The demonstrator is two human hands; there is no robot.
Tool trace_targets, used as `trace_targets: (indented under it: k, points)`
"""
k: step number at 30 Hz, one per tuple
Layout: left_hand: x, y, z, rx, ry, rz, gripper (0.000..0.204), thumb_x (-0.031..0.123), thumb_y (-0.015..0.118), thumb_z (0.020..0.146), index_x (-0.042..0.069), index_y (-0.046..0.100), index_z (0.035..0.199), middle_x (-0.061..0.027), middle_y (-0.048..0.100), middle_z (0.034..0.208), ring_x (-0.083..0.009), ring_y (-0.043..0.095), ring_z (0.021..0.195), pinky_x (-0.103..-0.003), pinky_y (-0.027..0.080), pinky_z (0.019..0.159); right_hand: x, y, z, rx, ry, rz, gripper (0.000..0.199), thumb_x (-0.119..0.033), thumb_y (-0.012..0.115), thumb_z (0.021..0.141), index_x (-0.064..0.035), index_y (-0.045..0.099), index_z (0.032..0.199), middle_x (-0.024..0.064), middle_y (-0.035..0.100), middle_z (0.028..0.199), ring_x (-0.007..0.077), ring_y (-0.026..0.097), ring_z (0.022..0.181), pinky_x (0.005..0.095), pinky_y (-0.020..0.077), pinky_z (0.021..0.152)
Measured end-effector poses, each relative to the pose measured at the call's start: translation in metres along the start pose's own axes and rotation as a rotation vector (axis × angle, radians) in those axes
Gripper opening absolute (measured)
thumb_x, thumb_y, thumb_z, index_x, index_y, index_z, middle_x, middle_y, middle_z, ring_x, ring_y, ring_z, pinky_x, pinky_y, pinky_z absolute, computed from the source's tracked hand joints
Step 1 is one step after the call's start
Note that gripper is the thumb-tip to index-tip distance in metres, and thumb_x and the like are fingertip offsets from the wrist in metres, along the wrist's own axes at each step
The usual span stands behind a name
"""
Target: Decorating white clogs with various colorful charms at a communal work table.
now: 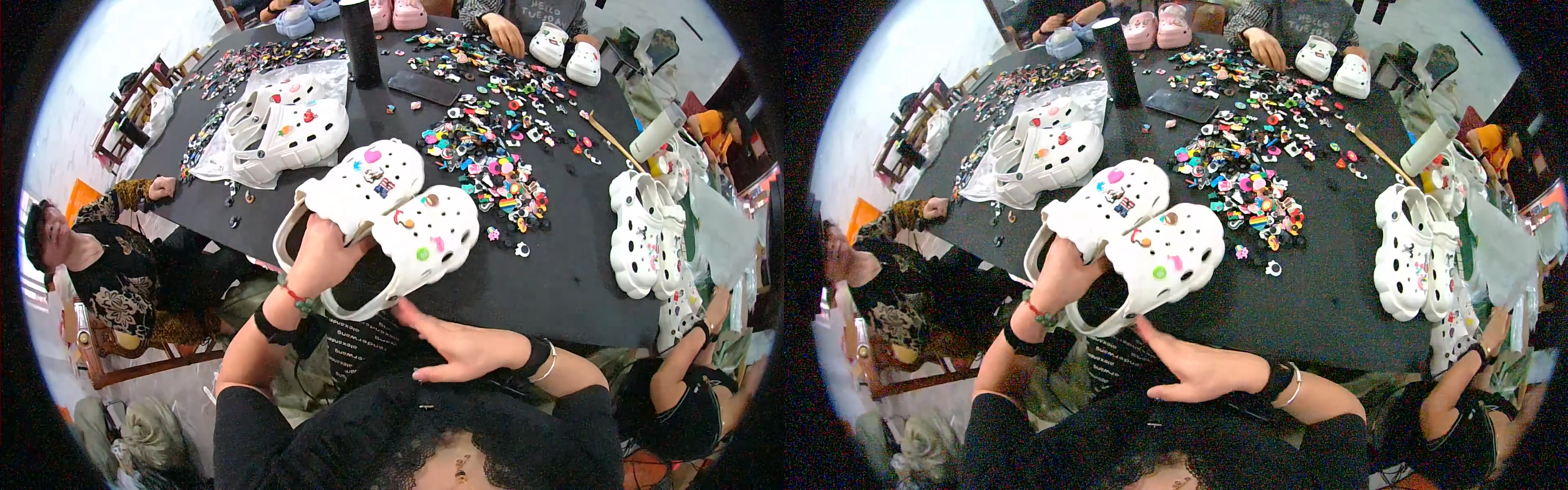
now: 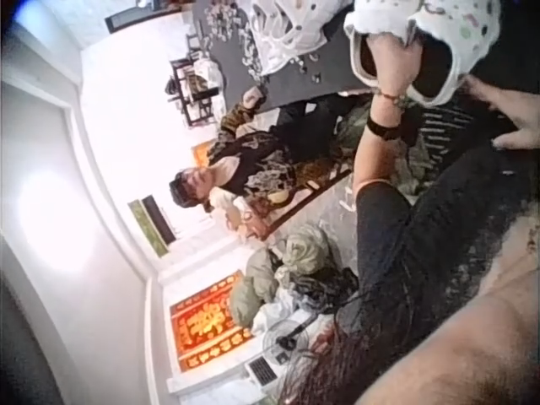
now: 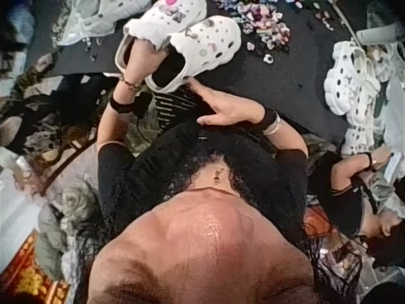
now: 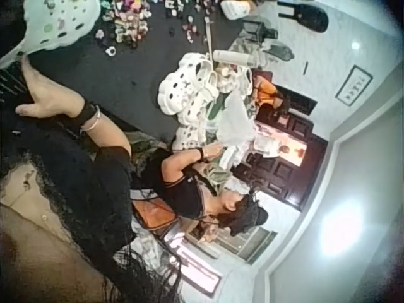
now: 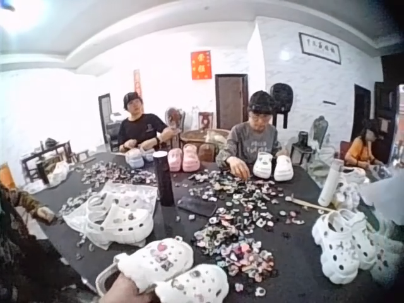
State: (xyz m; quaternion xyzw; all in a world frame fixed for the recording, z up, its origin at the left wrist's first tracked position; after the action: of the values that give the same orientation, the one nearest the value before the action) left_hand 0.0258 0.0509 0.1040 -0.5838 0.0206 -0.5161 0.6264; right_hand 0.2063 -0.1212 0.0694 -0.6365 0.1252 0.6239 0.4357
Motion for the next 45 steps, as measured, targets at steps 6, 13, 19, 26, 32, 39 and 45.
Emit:
trace_targets:
  k: [6, 13, 19, 26, 32, 39, 45]
  points:
    - [-0.004, -0.007, 0.011, -0.196, -0.007, -0.108, 0.052, 0.005, 0.073, 0.073, 0.006, 0.061, 0.123, -0.0158, 0.059, 0.129, -0.0355, 0.05, 0.124, -0.041, 0.037, 0.107, -0.011, -0.001, 0.02, -0.2, -0.033, -0.071, 0.074, -0.024, 0.062, 0.091, 0.0075, 0.023, 0.146, 0.0292, 0.036, 0.145, 0.0387, 0.04, 0.134, 0.0408, 0.0341, 0.112]
    - [-0.012, -0.002, 0.022, -0.29, -0.099, -0.225, 0.051, 0.003, 0.077, 0.073, 0.007, 0.063, 0.122, -0.0138, 0.06, 0.127, -0.0324, 0.054, 0.12, -0.039, 0.041, 0.103, -0.01, -0.008, 0.007, -0.212, -0.017, -0.111, 0.056, -0.023, 0.06, 0.093, 0.0045, 0.041, 0.138, 0.0237, 0.06, 0.12, 0.0374, 0.057, 0.112, 0.0433, 0.0463, 0.098]
    - [-0.009, -0.002, 0.021, -0.203, 0.055, -0.123, 0.048, 0.004, 0.075, 0.074, 0.008, 0.064, 0.12, -0.0132, 0.062, 0.125, -0.0333, 0.055, 0.117, -0.04, 0.041, 0.102, -0.026, -0.05, -0.003, -0.111, -0.017, -0.222, 0.047, -0.021, 0.063, 0.091, 0.0024, 0.05, 0.13, 0.0206, 0.063, 0.114, 0.0344, 0.061, 0.104, 0.0416, 0.0503, 0.09]
    - [-0.012, -0.001, 0.02, -0.189, 0.091, -0.135, 0.046, 0.007, 0.076, 0.075, 0.009, 0.064, 0.12, -0.0128, 0.061, 0.126, -0.0333, 0.055, 0.118, -0.04, 0.042, 0.102, -0.053, -0.119, 0.005, 0.083, 0.069, -0.237, 0.024, -0.013, 0.065, 0.089, -0.0035, 0.062, 0.111, 0.0128, 0.067, 0.093, 0.0293, 0.067, 0.08, 0.0362, 0.0536, 0.073]
    - [-0.012, 0.0, 0.017, -0.161, 0.123, -0.112, 0.046, 0.009, 0.076, 0.075, 0.008, 0.064, 0.12, -0.013, 0.061, 0.126, -0.0329, 0.054, 0.119, -0.04, 0.041, 0.103, -0.025, -0.159, 0.002, 0.447, 0.267, -0.513, 0.015, -0.012, 0.066, 0.087, -0.0002, 0.063, 0.096, 0.0128, 0.066, 0.084, 0.0238, 0.065, 0.074, 0.0346, 0.0514, 0.067]
    - [-0.001, -0.017, 0.005, -0.081, -0.07, 0.115, 0.04, 0.014, 0.079, 0.072, 0.002, 0.066, 0.108, -0.0164, 0.062, 0.116, -0.0362, 0.054, 0.112, -0.041, 0.043, 0.097, 0.022, -0.186, -0.047, 0.593, 0.48, -0.471, 0.018, -0.01, 0.072, 0.08, 0.0009, 0.063, 0.09, 0.0119, 0.065, 0.078, 0.0233, 0.064, 0.067, 0.0343, 0.0506, 0.063]
    - [0.033, -0.052, -0.021, 0.139, -0.148, 0.26, 0.022, 0.007, 0.075, 0.076, 0.001, 0.064, 0.093, -0.0104, 0.063, 0.096, -0.028, 0.06, 0.09, -0.035, 0.048, 0.081, 0.038, -0.182, -0.069, 0.506, 0.681, -0.479, 0.016, -0.008, 0.076, 0.072, -0.001, 0.065, 0.081, 0.0137, 0.067, 0.075, 0.0266, 0.067, 0.069, 0.0353, 0.0523, 0.064]
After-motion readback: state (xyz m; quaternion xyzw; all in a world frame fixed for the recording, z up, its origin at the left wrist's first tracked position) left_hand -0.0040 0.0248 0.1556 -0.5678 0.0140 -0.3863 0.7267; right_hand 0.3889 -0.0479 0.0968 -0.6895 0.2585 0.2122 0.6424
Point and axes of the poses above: each hand's wrist, its own z-axis towards the middle knuckle, its own y-axis out of the palm, x = y × z, the point moved 2 cm from there along z, towards the middle knuckle
